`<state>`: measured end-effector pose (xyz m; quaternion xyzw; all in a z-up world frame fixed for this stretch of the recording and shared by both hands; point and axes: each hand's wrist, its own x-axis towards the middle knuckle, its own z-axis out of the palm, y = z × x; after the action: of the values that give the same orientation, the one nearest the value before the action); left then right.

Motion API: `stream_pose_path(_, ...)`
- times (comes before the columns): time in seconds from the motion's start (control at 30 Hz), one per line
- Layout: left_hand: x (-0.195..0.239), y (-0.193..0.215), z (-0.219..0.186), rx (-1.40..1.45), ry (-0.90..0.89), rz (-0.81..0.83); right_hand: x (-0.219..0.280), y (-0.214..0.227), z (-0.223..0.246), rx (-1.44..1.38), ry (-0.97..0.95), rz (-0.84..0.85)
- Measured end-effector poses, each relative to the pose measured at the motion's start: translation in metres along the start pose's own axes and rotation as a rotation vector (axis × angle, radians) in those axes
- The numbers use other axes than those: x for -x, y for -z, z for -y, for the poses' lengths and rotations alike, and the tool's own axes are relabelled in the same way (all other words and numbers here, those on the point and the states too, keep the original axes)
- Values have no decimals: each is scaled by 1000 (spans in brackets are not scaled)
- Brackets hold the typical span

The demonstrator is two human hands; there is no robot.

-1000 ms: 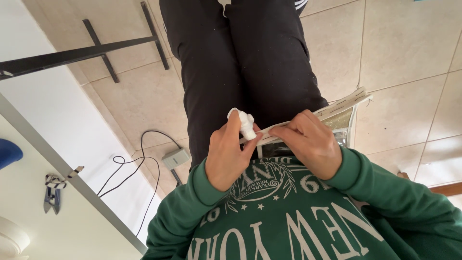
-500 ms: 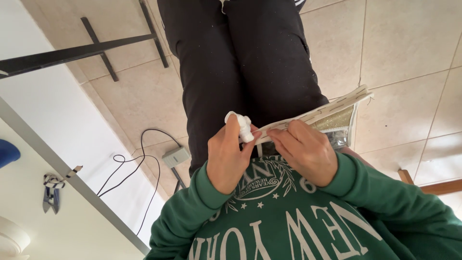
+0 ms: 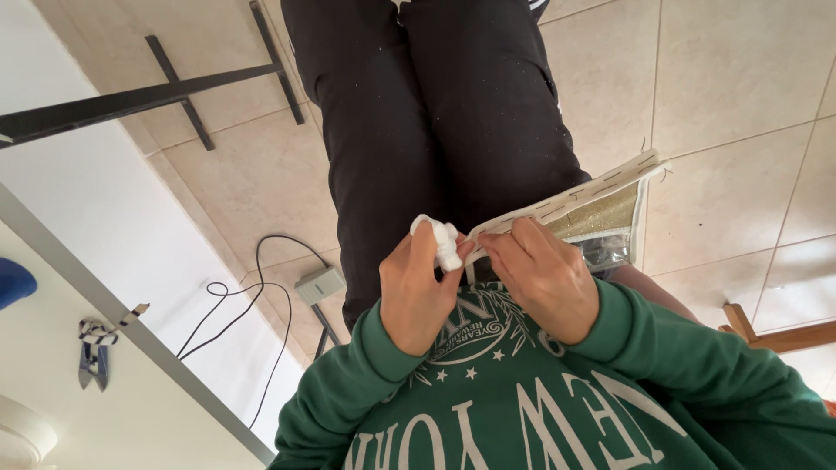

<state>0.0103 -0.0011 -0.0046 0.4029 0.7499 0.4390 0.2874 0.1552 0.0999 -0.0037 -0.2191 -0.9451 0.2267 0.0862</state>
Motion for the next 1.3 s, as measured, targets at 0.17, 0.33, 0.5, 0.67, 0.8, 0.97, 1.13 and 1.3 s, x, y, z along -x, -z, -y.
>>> stream_pose_path(0.17, 8, -7, 4, -36, -71, -56, 5, 0, 0, -72, -42, -12)
stream_pose_path(0.33, 10, -19, -1, -215, -232, -176, 4, 1, 3, -325, -216, -60)
stream_pose_path(0.5, 17, -30, 0, -226, -452, -274, 8, 0, 17, -413, -350, -159)
stream_pose_path(0.67, 29, -36, 4, -235, -475, -319, 16, -1, 16, -424, -369, -184)
stream_pose_path(0.8, 36, -35, 17, -178, -532, -328, 13, 2, 13, -383, -289, -187)
stream_pose_path(0.97, 50, -41, 21, -6, -514, -322, 18, 11, 7, -250, -154, -117)
stream_pose_path(1.13, 51, -40, 20, 47, -482, -357, 17, 23, 1, -426, -91, 0)
stream_pose_path(1.3, 38, -39, 16, -24, -667, -426, 6, 31, -6, -371, 18, 31)
